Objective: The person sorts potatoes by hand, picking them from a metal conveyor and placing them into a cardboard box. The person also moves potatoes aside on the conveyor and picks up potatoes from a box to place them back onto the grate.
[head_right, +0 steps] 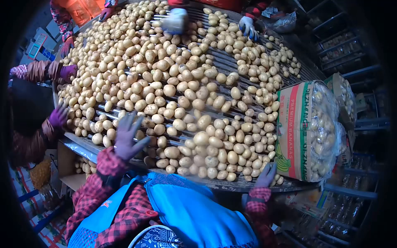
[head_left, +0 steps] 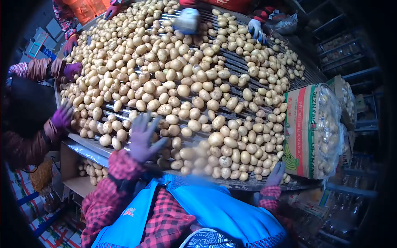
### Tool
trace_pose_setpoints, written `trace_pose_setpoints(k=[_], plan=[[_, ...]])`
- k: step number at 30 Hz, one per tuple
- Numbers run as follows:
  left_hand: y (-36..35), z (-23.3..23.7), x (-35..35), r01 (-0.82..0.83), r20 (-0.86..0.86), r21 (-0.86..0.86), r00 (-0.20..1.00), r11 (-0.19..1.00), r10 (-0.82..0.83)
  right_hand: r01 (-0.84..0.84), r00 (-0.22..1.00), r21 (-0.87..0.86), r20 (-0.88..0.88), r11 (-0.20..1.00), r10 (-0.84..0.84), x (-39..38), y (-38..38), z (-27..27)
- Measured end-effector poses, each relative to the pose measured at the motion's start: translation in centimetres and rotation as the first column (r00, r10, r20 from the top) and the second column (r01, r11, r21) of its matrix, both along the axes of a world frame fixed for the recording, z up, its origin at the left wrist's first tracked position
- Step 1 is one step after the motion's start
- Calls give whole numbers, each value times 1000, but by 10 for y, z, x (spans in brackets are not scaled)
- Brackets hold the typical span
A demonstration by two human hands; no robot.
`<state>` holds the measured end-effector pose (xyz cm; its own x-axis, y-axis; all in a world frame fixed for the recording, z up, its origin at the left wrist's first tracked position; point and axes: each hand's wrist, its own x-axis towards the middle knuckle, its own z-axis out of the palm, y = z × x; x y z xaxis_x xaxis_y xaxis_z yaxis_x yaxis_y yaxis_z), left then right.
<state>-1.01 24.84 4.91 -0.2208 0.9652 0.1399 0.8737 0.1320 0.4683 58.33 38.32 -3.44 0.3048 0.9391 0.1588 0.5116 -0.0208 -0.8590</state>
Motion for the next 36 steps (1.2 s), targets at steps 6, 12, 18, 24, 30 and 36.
trace_pose_setpoints(k=[6,12,18,24,30,36], plan=[[52,-61,32,-8,-172,-69,985,998,-4,-12,996,-129,85,992,23,-187,29,84],[33,-72,2,-142,-224,-105,968,984,116,-405,906,168,211,899,368,-295,32,31],[8,-89,-58,-314,-381,-273,903,909,198,-513,857,-76,7,855,515,-418,25,56],[-41,-113,-140,-290,-324,-280,926,915,195,-424,826,157,-337,892,452,-253,27,69],[-15,-21,-27,-141,-71,-6,987,990,141,262,963,-291,20,920,-267,46,1,80],[37,-24,76,28,-319,-290,940,957,-124,267,777,-98,611,959,-154,88,-21,46]])
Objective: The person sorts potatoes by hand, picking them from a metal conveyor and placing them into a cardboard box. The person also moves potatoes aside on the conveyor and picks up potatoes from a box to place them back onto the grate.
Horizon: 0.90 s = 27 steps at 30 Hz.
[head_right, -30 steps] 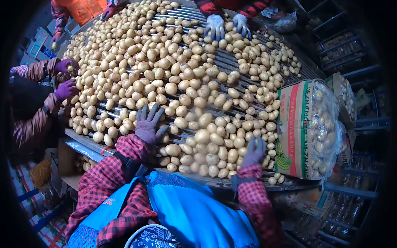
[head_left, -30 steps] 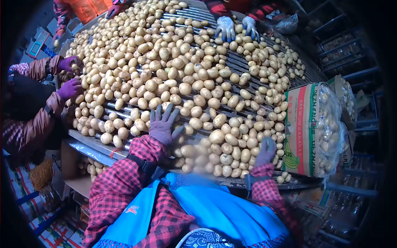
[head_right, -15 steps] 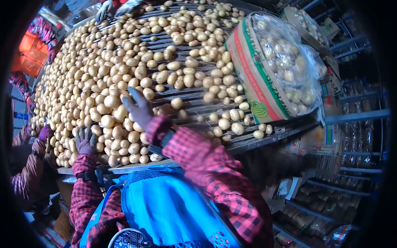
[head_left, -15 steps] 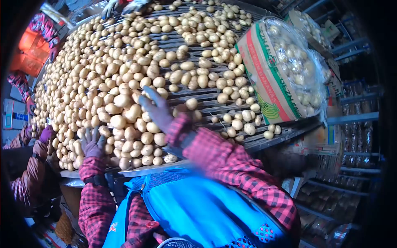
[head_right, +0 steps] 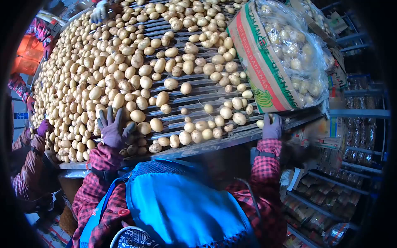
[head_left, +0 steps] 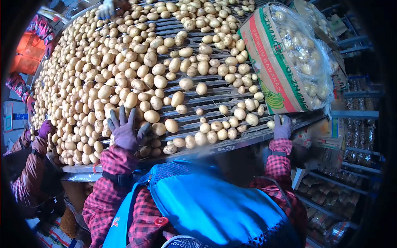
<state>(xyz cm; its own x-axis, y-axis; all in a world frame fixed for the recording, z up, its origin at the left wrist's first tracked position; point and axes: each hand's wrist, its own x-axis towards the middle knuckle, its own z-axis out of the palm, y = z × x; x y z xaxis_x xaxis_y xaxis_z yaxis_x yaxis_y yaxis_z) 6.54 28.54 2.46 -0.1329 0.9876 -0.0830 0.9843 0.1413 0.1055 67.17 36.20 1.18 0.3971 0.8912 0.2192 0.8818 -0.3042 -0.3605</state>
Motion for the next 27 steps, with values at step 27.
trace_pose_setpoints(k=[27], plan=[[-94,-20,-86,-294,68,130,955,947,287,-314,826,-12,-496,949,267,-235,22,39]])
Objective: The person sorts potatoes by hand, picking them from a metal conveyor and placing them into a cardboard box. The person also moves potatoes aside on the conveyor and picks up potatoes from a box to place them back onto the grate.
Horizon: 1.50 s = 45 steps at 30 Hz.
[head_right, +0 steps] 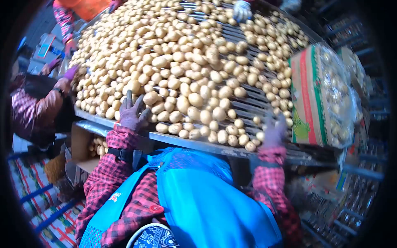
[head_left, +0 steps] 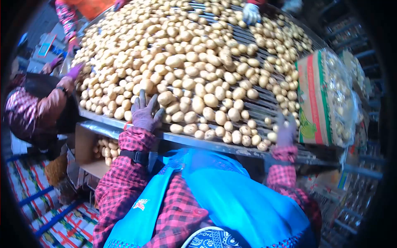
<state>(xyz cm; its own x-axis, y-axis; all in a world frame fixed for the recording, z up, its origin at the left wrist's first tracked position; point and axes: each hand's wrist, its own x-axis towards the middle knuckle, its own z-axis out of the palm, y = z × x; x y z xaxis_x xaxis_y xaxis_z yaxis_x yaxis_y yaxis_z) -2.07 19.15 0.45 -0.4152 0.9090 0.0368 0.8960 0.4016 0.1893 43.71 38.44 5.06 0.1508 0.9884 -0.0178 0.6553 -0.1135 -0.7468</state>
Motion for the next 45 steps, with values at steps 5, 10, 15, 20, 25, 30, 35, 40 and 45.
trace_pose_setpoints(k=[5,10,15,20,25,30,35,40,45], plan=[[-45,-18,-40,-153,450,66,887,986,107,167,930,-271,362,948,-60,74,-13,-57],[-44,2,-44,-503,654,230,714,833,251,-323,944,-248,-13,913,330,-34,-34,-38],[27,5,-69,-290,231,250,944,924,234,-461,873,-72,144,884,467,-119,20,-70],[99,24,-66,-270,73,-303,950,914,304,-622,767,140,305,770,565,-126,35,-16],[77,-16,-100,-321,622,68,754,945,211,-913,379,-16,334,407,863,-173,11,22],[16,36,-39,-615,824,353,-153,705,-546,-937,-45,-274,710,217,702,-224,-2,-29],[-5,44,-1,-760,279,-5,-625,650,-729,-959,-206,-281,635,-26,744,-248,21,-15],[-28,56,17,-790,458,-14,-550,613,-698,-963,217,-176,-62,203,974,-239,29,-23],[-61,49,23,-782,428,-105,-594,615,-681,-944,231,-215,-972,250,37,-255,-26,8]])
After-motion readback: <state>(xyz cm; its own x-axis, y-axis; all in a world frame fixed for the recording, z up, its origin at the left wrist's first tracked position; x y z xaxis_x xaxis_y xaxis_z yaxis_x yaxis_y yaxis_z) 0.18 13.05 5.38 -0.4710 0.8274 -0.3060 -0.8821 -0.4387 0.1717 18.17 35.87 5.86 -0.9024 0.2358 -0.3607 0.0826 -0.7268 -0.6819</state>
